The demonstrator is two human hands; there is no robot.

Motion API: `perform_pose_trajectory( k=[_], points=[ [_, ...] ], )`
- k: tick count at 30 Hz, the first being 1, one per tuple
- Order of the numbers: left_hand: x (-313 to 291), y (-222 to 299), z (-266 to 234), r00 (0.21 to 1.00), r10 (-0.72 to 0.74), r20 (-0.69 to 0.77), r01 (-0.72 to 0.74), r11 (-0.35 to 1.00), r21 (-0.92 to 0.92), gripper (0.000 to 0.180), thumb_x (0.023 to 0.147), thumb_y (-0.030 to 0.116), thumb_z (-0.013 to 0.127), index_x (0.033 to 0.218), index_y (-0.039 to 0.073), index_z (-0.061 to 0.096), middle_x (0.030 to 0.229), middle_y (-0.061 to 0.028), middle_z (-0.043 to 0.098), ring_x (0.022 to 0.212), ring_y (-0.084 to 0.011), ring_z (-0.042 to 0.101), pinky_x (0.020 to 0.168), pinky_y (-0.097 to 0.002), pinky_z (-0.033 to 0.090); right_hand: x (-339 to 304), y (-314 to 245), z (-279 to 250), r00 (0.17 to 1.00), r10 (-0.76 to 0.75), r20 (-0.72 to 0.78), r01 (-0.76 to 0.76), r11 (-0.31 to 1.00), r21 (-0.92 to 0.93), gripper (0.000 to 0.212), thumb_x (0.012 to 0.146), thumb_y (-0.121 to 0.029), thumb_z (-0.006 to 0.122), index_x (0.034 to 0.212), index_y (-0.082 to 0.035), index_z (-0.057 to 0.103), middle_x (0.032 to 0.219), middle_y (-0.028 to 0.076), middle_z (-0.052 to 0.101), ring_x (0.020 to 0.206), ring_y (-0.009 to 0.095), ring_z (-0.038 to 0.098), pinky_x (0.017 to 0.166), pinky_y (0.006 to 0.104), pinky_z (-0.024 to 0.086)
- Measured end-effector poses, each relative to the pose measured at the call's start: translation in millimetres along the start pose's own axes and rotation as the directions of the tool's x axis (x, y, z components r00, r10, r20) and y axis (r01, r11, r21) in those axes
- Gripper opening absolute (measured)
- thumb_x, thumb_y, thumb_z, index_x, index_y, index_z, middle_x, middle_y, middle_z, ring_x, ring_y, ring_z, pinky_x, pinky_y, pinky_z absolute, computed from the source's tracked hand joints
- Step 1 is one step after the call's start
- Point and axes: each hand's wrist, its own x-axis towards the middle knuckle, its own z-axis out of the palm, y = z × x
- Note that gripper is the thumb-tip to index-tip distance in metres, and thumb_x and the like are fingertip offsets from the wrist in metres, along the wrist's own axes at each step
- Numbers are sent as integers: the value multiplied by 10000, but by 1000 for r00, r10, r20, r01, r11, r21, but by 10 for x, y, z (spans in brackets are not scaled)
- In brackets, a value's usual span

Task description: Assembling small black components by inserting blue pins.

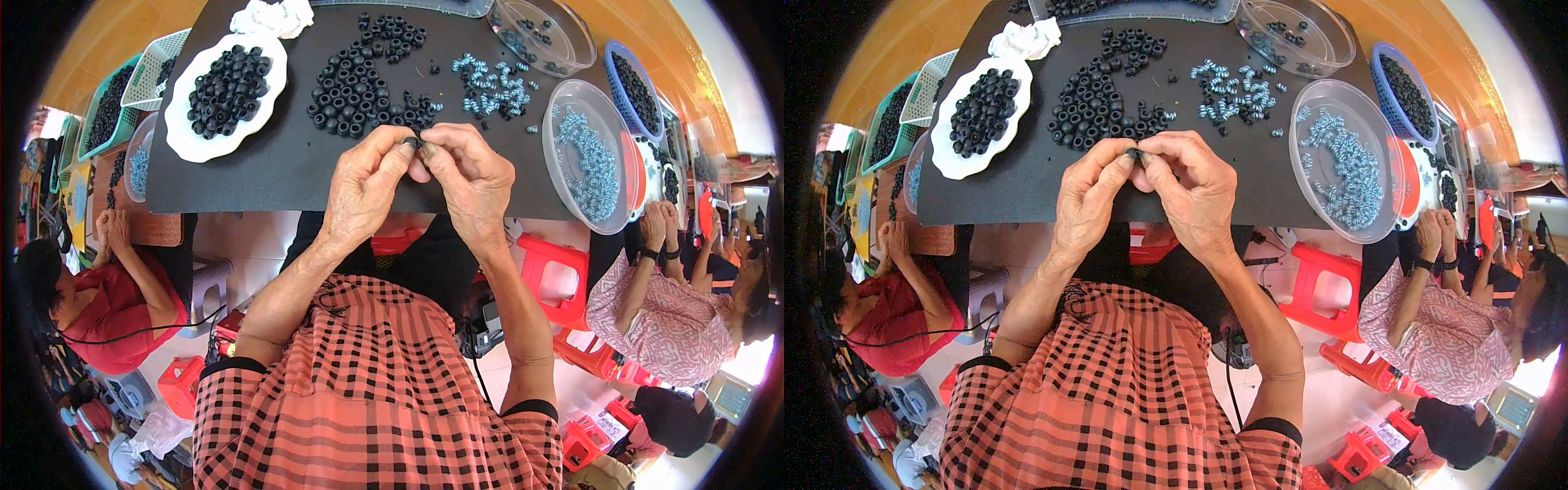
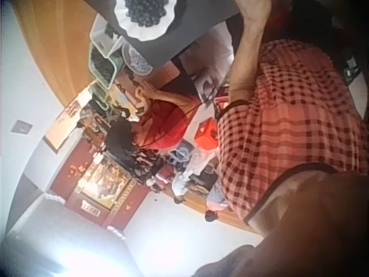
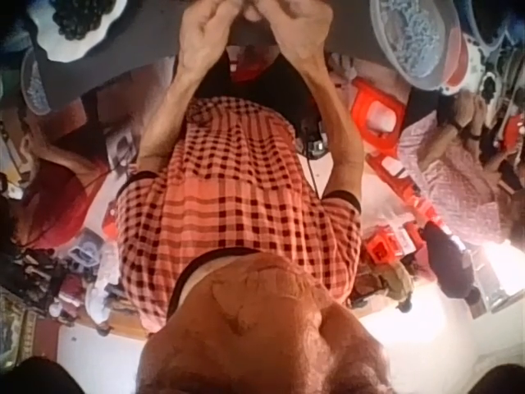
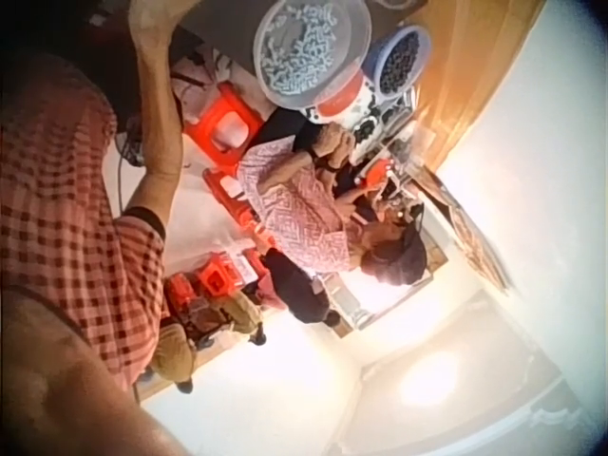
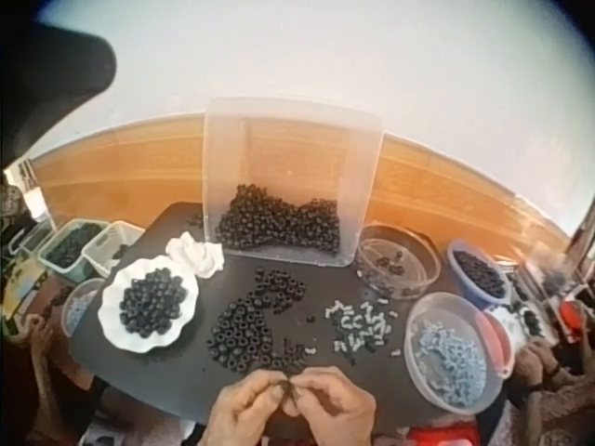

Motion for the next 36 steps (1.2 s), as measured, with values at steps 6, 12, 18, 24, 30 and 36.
perform_pose_trajectory(
  k=[6,12,18,24,30,36],
  points=[
    [-3,-38,-2,999,-42,9,42,999,-11,149,954,83,496,996,-7,607,769,-8,605,729,-63,544,657,-215,439,-5,-9,12,1000,7,13,-7,1000,-2,103,866,93,579,951,54,622,977,78,594,728,90,602,634,217,512],
    [-9,-18,31,1000,-1,-18,2,996,87,135,933,67,509,991,-7,605,744,-12,599,701,-64,536,626,-216,435,1,-7,-9,999,-46,9,46,991,-129,100,858,77,597,948,49,628,951,72,607,734,87,612,628,214,520],
    [-16,-8,18,999,40,-15,-39,996,83,136,929,62,507,990,-10,605,730,-17,598,698,-69,545,630,-219,442,22,-121,26,997,75,7,-73,987,-145,106,863,83,591,956,53,632,947,72,609,735,93,610,646,218,518],
    [14,56,20,999,-34,18,34,999,-5,176,945,74,501,1033,-30,612,817,-29,619,758,-79,556,715,-225,468,13,-35,2,999,27,-34,-29,998,-49,118,851,50,625,962,27,656,941,62,625,748,80,612,670,213,515],
    [-12,10,84,977,-191,92,211,904,-373,227,953,92,487,1078,-49,615,899,-34,627,833,-91,569,785,-234,465,-30,-89,-31,986,-168,5,159,928,-337,272,786,59,651,1051,0,657,1011,94,609,775,118,602,675,237,510],
    [-45,-4,147,935,-275,223,353,697,-624,215,945,88,481,1037,-57,611,1008,-70,612,922,-118,557,847,-261,453,-104,-101,-38,949,-315,32,274,769,-577,385,711,76,667,1085,-14,653,1035,99,608,843,177,586,671,265,513]
  ],
)
